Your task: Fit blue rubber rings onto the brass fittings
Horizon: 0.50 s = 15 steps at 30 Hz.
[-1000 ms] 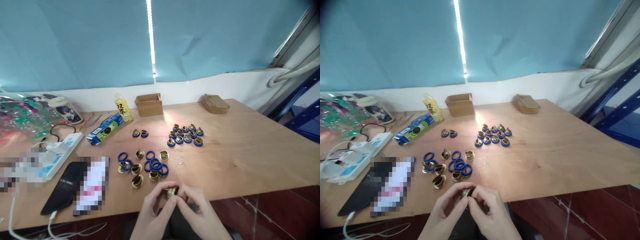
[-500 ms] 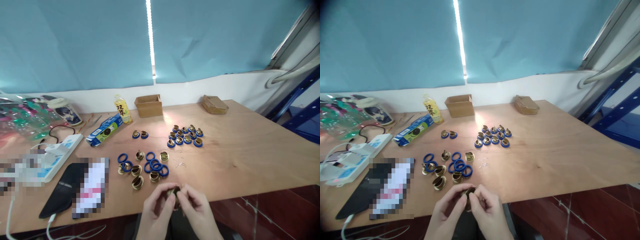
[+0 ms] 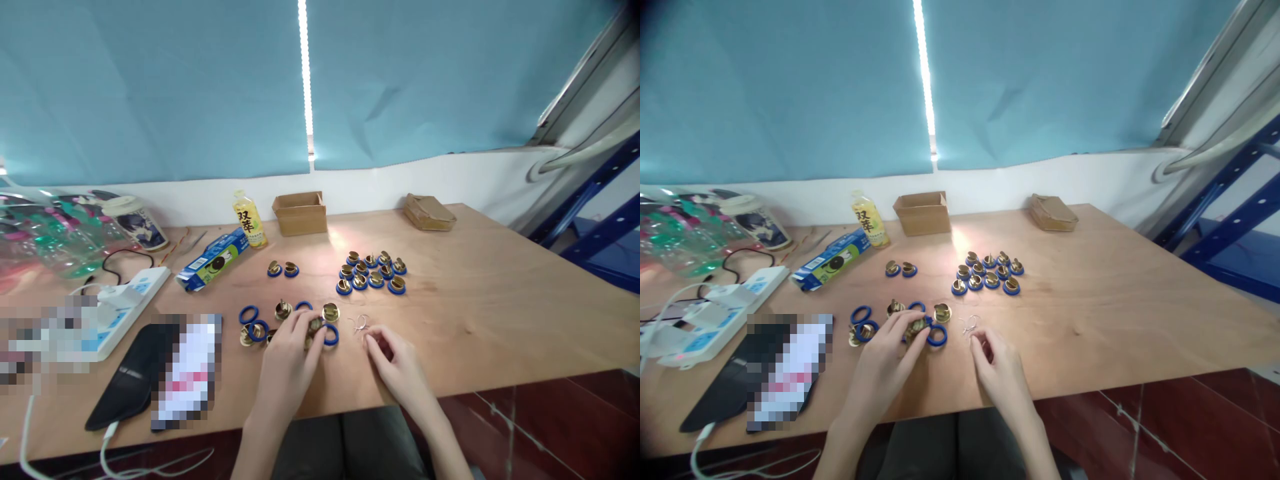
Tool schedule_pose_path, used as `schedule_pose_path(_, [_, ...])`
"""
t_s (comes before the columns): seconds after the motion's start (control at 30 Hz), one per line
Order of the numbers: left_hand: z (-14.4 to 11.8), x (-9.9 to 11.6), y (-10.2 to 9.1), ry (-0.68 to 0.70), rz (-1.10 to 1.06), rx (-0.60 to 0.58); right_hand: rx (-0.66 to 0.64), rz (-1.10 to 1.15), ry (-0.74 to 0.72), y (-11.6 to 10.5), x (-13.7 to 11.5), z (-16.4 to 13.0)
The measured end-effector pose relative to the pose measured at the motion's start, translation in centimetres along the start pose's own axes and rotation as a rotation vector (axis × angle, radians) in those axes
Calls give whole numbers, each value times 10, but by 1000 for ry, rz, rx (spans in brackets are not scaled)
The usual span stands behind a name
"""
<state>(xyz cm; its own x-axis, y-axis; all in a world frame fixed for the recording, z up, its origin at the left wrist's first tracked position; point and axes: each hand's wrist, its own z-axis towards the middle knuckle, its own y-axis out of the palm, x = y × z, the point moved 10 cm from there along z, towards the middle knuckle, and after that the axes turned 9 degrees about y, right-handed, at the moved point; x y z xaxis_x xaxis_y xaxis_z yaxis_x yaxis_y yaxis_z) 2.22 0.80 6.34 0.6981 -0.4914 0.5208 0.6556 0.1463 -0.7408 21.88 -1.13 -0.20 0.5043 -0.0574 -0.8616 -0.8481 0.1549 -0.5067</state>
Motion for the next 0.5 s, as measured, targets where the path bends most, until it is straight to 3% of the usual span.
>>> schedule_pose_path(0.13, [15, 1, 0, -4, 11, -14, 2, -6, 20, 3, 4, -3])
schedule_pose_path(0.3, [17, -8, 17, 22, 87, -51, -6, -30, 13, 4, 3, 0])
schedule_pose_path(0.5, [8, -11, 34, 111, 215, -51, -3, -144, -46, -7, -28, 29])
